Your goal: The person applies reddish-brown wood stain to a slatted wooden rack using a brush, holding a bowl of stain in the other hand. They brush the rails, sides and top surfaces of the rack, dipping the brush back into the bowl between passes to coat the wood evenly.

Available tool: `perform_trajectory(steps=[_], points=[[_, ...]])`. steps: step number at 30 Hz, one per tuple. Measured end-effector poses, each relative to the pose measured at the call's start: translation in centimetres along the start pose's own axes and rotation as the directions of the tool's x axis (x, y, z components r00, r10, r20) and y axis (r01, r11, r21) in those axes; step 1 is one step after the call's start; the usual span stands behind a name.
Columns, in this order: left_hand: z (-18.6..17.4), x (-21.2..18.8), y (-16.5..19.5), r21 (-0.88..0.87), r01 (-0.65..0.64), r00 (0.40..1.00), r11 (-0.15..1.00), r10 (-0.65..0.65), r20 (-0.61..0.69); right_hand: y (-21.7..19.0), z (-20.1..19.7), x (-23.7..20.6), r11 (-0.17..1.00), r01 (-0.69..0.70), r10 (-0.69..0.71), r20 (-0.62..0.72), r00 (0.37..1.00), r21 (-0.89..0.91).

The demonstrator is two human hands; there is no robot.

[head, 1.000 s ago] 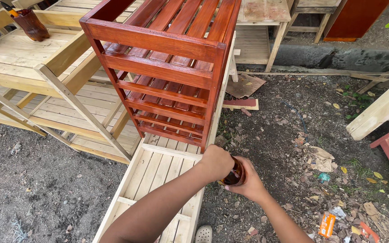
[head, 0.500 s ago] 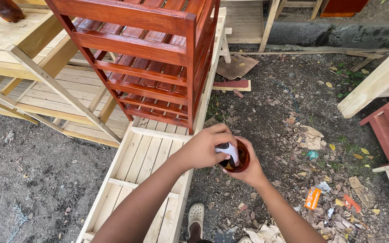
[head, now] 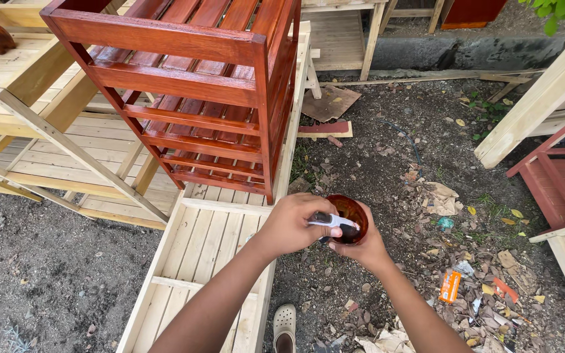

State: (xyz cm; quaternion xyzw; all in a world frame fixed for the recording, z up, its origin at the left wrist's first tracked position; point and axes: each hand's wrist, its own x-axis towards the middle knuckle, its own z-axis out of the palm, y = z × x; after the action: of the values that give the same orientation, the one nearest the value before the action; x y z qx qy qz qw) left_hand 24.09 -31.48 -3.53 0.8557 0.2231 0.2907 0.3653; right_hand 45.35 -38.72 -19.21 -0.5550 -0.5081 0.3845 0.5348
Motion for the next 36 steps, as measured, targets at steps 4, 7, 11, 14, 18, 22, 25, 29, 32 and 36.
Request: perform_trajectory(steps=[4,7,11,14,18,22,25,29,32,36], points=[[1.1,-2.2,-3.4,-0.48,-0.056,0.947,0.875,-0.106,-0.305,1.2,1.5,0.7,0.947,-0.118,0.115,0.03,0.993,0.299],[1.7,-3.9,-6.8,-0.718,-0.046,0.845,0.695,-0.357,-0.399,1.7,2.8,1.5,0.98,-0.053,0.044,0.048,0.998,0.191],[0.7,-6.8,-9.9,-0.779,0.105,0.828,0.618,-0.488,-0.276,1.7,5.1,2.2,0.993,-0.078,0.066,0.13,0.989,0.088],[-2.5,-7.5,-11.2,-0.469,0.065,0.919,0.881,-0.236,-0.316,1.7,6.6,3.2,0.993,-0.103,0.095,0.144,0.985,0.051],[-5.7,-7.5,-10.8,-0.363,0.103,0.96,0.926,-0.188,-0.207,2.9,8.4,4.7,0.993,-0.061,0.076,0.152,0.985,-0.1],[-8.3,-6.6,-10.7,-0.315,-0.014,0.948,0.949,-0.087,-0.305,5.5,9.6,6.4,0.978,-0.159,0.145,0.111,0.983,0.134],[-11.1,-6.0,-12.6,-0.322,0.01,0.924,0.947,-0.132,-0.359,7.2,8.9,6.5,0.961,-0.194,0.19,0.037,0.981,0.195],[-11.0,-6.1,-15.9,-0.513,0.18,0.858,0.839,-0.389,-0.334,8.2,8.6,6.3,0.947,-0.197,0.206,-0.013,0.978,0.253],[-9.7,-6.1,-18.5,-0.742,0.102,0.82,0.663,-0.478,-0.314,8.3,9.0,6.6,0.944,-0.22,0.234,-0.027,0.972,0.247],[-8.5,-7.3,-21.2,-0.944,0.013,0.775,0.331,-0.6,-0.2,8.5,10.0,6.3,0.933,-0.309,0.316,-0.012,0.949,0.183]])
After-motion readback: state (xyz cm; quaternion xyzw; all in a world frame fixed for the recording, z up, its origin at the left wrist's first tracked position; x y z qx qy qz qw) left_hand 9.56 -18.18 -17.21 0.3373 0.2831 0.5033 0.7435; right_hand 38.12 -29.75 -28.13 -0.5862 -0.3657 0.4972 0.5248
